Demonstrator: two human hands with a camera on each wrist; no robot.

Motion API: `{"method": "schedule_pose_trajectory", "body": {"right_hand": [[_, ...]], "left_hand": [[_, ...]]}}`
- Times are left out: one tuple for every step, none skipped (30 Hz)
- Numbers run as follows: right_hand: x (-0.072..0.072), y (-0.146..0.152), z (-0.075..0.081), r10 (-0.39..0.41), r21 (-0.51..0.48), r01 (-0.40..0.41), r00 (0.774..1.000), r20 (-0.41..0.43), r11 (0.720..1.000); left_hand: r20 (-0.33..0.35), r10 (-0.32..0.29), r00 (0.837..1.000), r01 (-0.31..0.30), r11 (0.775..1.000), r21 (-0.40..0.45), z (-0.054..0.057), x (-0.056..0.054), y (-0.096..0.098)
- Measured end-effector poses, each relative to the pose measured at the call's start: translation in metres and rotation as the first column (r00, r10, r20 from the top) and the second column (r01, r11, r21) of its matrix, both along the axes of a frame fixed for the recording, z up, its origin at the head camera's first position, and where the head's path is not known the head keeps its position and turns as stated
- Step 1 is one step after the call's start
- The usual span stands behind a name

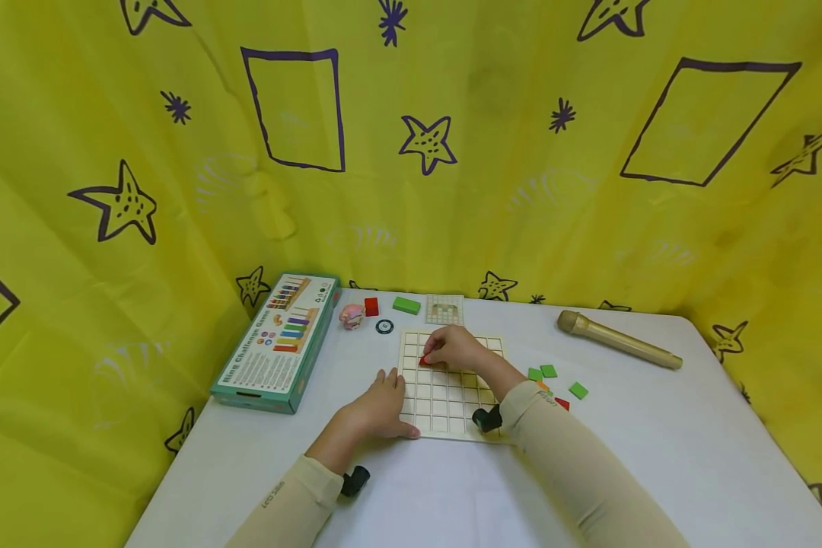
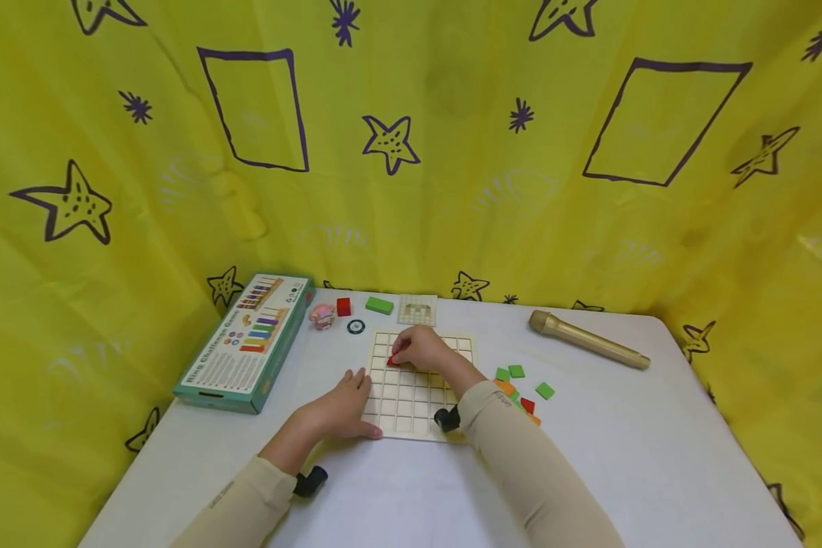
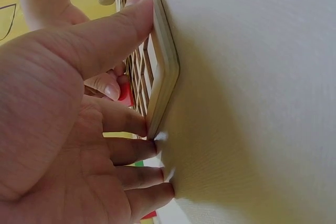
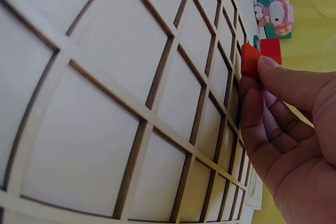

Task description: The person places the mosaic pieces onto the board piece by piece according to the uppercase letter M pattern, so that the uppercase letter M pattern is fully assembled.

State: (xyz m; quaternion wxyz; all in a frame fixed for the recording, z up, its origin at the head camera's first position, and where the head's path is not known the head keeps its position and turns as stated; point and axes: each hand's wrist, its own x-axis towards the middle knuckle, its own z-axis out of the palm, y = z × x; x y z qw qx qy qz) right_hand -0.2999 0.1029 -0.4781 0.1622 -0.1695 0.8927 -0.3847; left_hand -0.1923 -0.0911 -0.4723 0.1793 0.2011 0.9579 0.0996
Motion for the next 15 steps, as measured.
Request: {"method": "schedule_pose_trajectory", "body": {"right_hand": [[0.0, -0.0003, -0.0009, 0.0, 0.004, 0.0, 1.0, 0.001, 1.0], [-0.0002, -0.0005, -0.002, -0.001, 0.009, 0.001, 1.0, 0.003, 1.0], [-0.0001, -0.001, -0.0025, -0.003, 0.014, 0.002, 1.0, 0.005, 1.0], [0.0, -0.0014, -0.003, -0.003, 0.018, 0.003, 1.0, 0.008, 1.0], [0.0002, -0.0018, -0.0034, -0.003, 0.023, 0.002, 1.0, 0.005, 1.0], [0.0004, -0.0021, -0.0036, -0.002, 0.027, 0.002, 1.0, -0.003, 1.0], [0.0005, -0.0025, -0.0041, -0.002, 0.031, 0.002, 1.0, -0.005, 1.0], [0.0007, -0.0031, -0.004, -0.004, 0.033, 0.004, 1.0, -0.005, 0.999], [0.0011, -0.0036, -0.0039, -0.006, 0.035, 0.007, 1.0, -0.007, 0.999], [0.0013, -0.004, -0.0041, -0.009, 0.037, 0.009, 1.0, -0.009, 0.999], [0.0013, -0.0045, -0.0044, -0.01, 0.041, 0.01, 1.0, -0.013, 0.999], [0.001, -0.0051, -0.005, -0.011, 0.045, 0.012, 1.0, -0.011, 0.999], [0.0007, -0.0056, -0.0055, -0.014, 0.047, 0.014, 1.0, -0.008, 0.999], [0.0004, -0.0061, -0.006, -0.014, 0.052, 0.014, 1.0, -0.008, 0.999], [0.0, -0.0065, -0.0066, -0.014, 0.057, 0.014, 1.0, -0.007, 0.998]], "left_hand": [[0.002, 0.002, 1.0, -0.002, 1.0, 0.001, 0.0004, 0.0003, 0.0002], [0.002, 0.004, 1.0, -0.004, 1.0, 0.002, 0.0006, 0.0005, 0.0003], [0.004, 0.006, 1.0, -0.006, 1.0, 0.002, 0.0006, 0.0007, 0.0004], [0.004, 0.007, 1.0, -0.007, 1.0, 0.004, 0.0009, 0.0009, 0.0004], [0.007, 0.009, 1.0, -0.009, 1.0, 0.004, 0.0007, 0.001, 0.0006], [0.007, 0.009, 1.0, -0.009, 1.0, 0.004, 0.0007, 0.001, 0.0006], [0.009, 0.011, 1.0, -0.011, 1.0, 0.003, 0.0007, 0.0009, 0.0006], [0.009, 0.012, 1.0, -0.012, 1.0, 0.002, 0.0005, 0.0009, 0.0006], [0.009, 0.012, 1.0, -0.012, 1.0, 0.001, 0.0002, 0.0008, 0.0007], [0.01, 0.011, 1.0, -0.011, 1.0, 0.0, -0.0003, 0.0007, 0.0007], [0.01, 0.011, 1.0, -0.011, 1.0, -0.001, -0.0007, 0.0005, 0.0007], [0.009, 0.011, 1.0, -0.011, 1.0, -0.003, -0.001, 0.0004, 0.0008], [0.009, 0.01, 1.0, -0.01, 1.0, -0.005, -0.0014, 0.0003, 0.0008], [0.007, 0.01, 1.0, -0.01, 1.0, -0.005, -0.0017, 0.0, 0.0009], [0.007, 0.01, 1.0, -0.01, 1.0, -0.005, -0.0019, -0.0003, 0.001]]}}
